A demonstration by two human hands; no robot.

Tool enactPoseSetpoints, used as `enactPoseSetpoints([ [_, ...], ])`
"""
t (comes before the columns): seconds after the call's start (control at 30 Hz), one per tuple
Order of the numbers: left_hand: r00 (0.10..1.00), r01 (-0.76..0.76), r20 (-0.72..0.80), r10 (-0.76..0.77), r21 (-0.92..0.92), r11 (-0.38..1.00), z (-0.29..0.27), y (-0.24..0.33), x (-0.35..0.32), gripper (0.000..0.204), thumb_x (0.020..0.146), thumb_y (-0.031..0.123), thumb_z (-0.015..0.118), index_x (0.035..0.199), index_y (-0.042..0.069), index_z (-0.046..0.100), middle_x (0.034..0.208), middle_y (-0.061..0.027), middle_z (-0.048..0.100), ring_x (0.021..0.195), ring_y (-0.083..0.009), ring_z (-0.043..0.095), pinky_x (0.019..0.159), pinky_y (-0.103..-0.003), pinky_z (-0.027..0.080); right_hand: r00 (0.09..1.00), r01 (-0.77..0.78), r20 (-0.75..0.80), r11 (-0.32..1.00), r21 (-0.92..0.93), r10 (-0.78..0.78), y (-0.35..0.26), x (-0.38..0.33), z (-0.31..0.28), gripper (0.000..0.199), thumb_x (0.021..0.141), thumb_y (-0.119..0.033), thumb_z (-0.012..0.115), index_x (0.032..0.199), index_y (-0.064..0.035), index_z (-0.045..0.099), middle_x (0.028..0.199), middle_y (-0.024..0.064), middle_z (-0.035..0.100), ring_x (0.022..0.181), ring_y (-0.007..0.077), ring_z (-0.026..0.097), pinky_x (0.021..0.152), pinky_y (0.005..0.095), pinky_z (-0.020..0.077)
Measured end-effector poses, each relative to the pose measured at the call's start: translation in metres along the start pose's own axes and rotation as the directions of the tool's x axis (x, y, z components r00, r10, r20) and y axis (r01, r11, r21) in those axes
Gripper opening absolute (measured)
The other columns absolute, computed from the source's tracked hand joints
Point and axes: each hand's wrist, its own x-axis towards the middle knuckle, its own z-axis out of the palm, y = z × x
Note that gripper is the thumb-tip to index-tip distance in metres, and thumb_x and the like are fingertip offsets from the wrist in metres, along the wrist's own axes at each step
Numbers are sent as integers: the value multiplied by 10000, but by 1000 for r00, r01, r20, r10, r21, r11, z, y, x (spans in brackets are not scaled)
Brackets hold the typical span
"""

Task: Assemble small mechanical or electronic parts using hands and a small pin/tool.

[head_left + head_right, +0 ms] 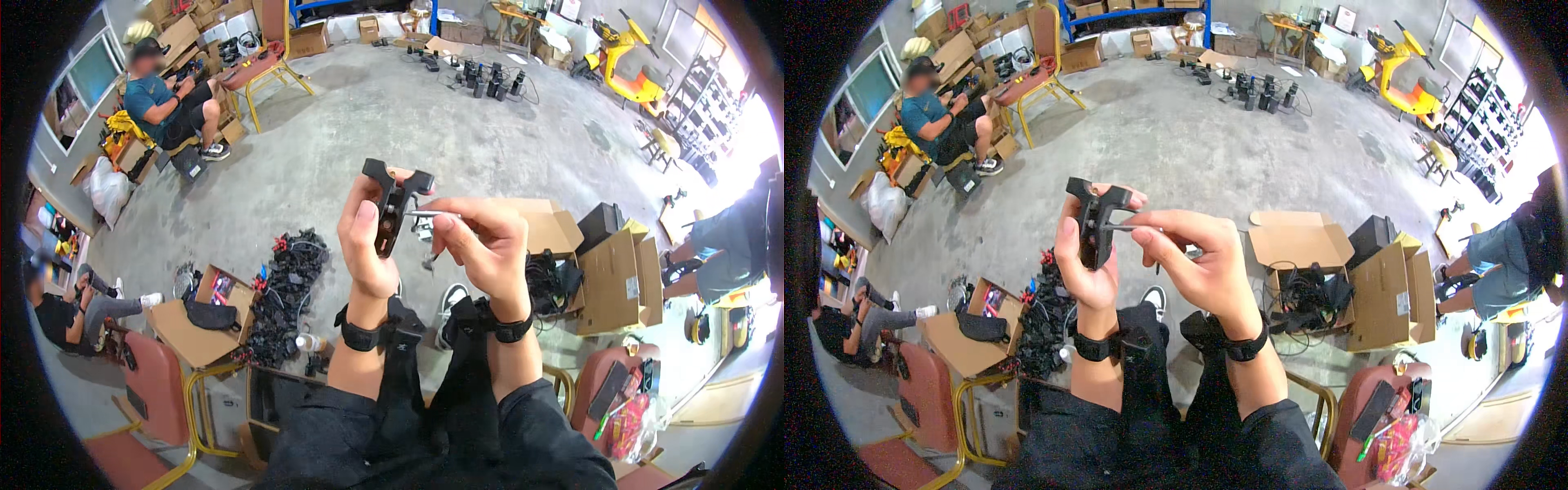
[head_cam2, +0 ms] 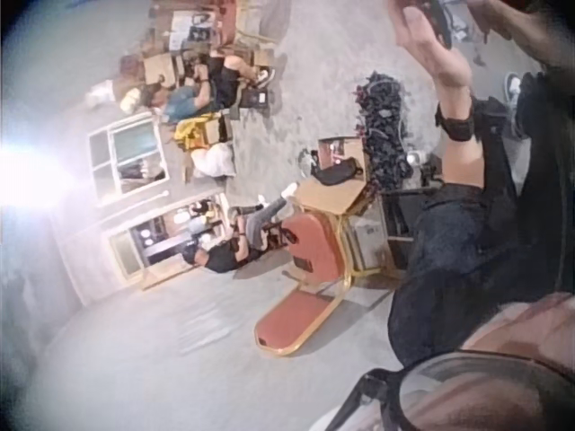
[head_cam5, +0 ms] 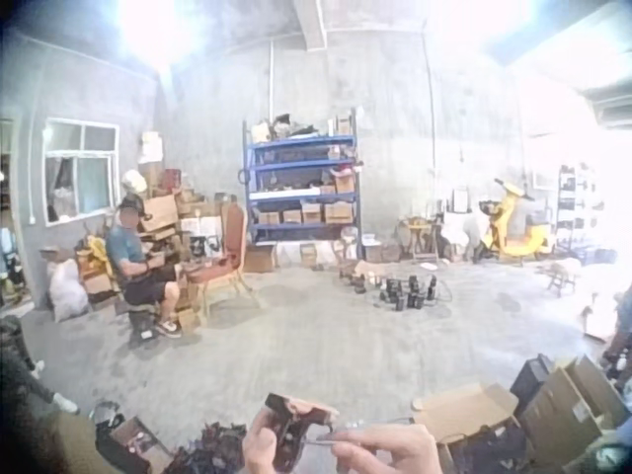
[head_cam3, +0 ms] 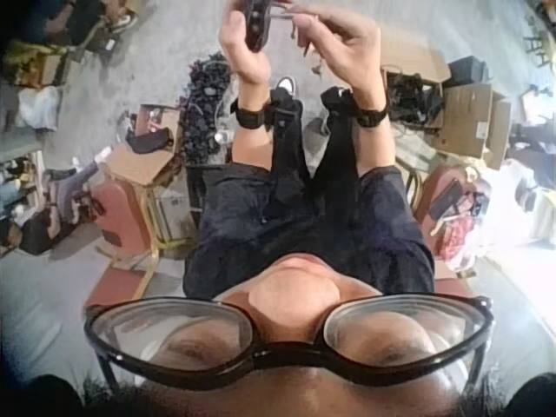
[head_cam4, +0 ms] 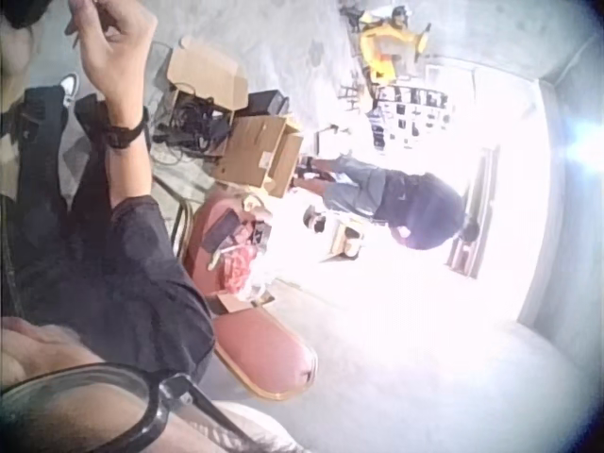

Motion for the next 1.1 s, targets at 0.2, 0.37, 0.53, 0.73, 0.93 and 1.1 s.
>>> enactPoseSetpoints([
  [0.2, 992, 126, 1, -126, -113, 986, -3, -38, 33, 452, 904, 364, 363, 1063, -25, 527, 910, -152, 629, 857, -210, 609, 810, -333, 474, 995, -79, -63, 996, 49, 82, 33, 37, -10, 128, 882, -56, 656, 976, 22, 697, 751, 64, 674, 646, 87, 621, 580, 212, 486],
  [0.37, 985, 151, -89, -151, 1, 988, -5, -58, 37, 459, 911, 373, 356, 1072, -21, 526, 885, -134, 624, 827, -188, 603, 792, -314, 476, 992, -71, -97, 991, 115, 82, 54, 48, -14, 137, 878, -59, 659, 983, 20, 701, 770, 59, 680, 635, 82, 616, 569, 201, 476],
  [0.53, 954, 276, -106, -279, -49, 960, -20, -70, 22, 461, 922, 369, 377, 1111, -25, 523, 910, -142, 629, 843, -189, 606, 804, -308, 474, 985, -168, -49, 986, 6, 168, 65, 44, -16, 145, 878, -59, 657, 987, 23, 704, 779, 41, 684, 623, 65, 604, 538, 193, 460],
  [0.73, 901, 364, -222, -373, -83, 928, -49, -97, 1, 504, 904, 396, 381, 1143, -22, 528, 934, -142, 621, 864, -236, 601, 840, -362, 448, 937, -344, -21, 934, 99, 347, 101, 47, 2, 128, 884, -56, 640, 965, 18, 706, 732, 31, 658, 610, 56, 580, 536, 200, 444],
  [0.93, 940, 250, -156, -302, -282, 926, -68, -101, 2, 505, 928, 454, 297, 1057, 24, 528, 712, -139, 555, 655, -216, 500, 651, -320, 375, 959, -261, 7, 897, -357, 283, 20, -27, 29, 95, 836, -47, 666, 915, -21, 712, 702, 66, 668, 587, 137, 624, 551, 249, 481],
  [1.1, 950, 218, -174, -260, -227, 949, -89, -97, 0, 461, 928, 425, 322, 1044, 14, 498, 732, -123, 557, 654, -200, 521, 636, -319, 406, 858, -216, 505, 959, 184, 96, 6, -70, 76, 219, 843, -62, 695, 1054, -3, 693, 761, 98, 663, 588, 177, 621, 504, 262, 474],
])
